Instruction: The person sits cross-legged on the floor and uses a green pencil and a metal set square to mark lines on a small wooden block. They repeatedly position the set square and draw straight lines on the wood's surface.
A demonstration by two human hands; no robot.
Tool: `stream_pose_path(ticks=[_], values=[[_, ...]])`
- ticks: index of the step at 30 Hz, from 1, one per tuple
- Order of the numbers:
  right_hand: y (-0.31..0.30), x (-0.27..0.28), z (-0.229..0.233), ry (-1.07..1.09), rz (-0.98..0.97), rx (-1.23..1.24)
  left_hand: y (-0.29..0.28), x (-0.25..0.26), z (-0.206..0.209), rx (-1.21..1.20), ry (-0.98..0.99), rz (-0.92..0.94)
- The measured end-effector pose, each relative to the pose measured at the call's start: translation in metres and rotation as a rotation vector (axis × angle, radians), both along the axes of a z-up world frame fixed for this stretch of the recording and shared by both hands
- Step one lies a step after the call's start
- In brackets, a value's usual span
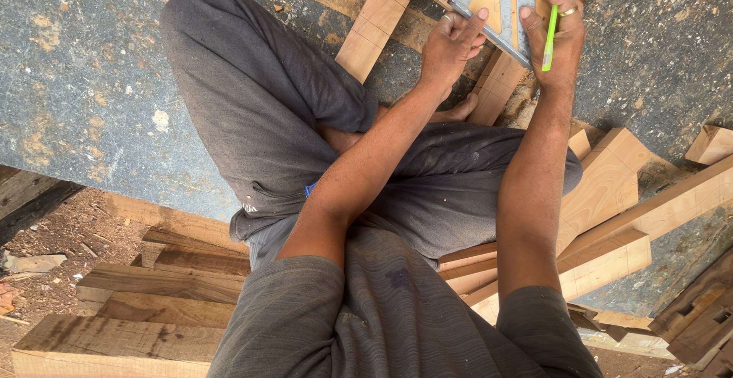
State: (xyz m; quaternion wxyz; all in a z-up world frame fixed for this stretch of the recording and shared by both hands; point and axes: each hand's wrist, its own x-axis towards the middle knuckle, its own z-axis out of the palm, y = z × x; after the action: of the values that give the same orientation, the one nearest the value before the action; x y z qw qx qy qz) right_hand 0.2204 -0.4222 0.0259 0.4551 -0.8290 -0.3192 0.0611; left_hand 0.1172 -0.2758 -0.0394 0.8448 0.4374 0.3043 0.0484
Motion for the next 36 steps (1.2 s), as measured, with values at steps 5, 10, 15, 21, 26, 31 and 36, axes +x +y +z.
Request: stream_pose_path(ticks=[5, 10, 15, 21, 26, 31, 36], values=[[-0.001, 0.000, 0.000, 0.018, -0.003, -0.005, -0.001, -0.001, -0.001, 0.010, -0.007, 0.009], [0.001, -0.002, 0.002, 0.025, -0.019, -0.005, -0.001, 0.001, -0.001, -0.005, -0.003, 0.003], [0.001, -0.002, 0.002, 0.028, -0.020, -0.006, -0.001, 0.001, -0.001, 0.002, 0.003, 0.004], [-0.002, 0.000, 0.000, 0.032, -0.007, 0.005, 0.000, 0.001, 0.000, -0.003, -0.005, 0.006], [-0.003, 0.000, -0.003, 0.043, -0.034, 0.000, -0.001, 0.000, 0.000, 0.014, -0.006, 0.006], [0.000, -0.002, 0.001, 0.018, -0.007, 0.008, 0.000, 0.000, 0.002, -0.014, 0.000, 0.005], [0.015, -0.006, 0.028, 0.054, -0.040, 0.080, 0.003, 0.000, 0.011, -0.100, 0.060, 0.038]])
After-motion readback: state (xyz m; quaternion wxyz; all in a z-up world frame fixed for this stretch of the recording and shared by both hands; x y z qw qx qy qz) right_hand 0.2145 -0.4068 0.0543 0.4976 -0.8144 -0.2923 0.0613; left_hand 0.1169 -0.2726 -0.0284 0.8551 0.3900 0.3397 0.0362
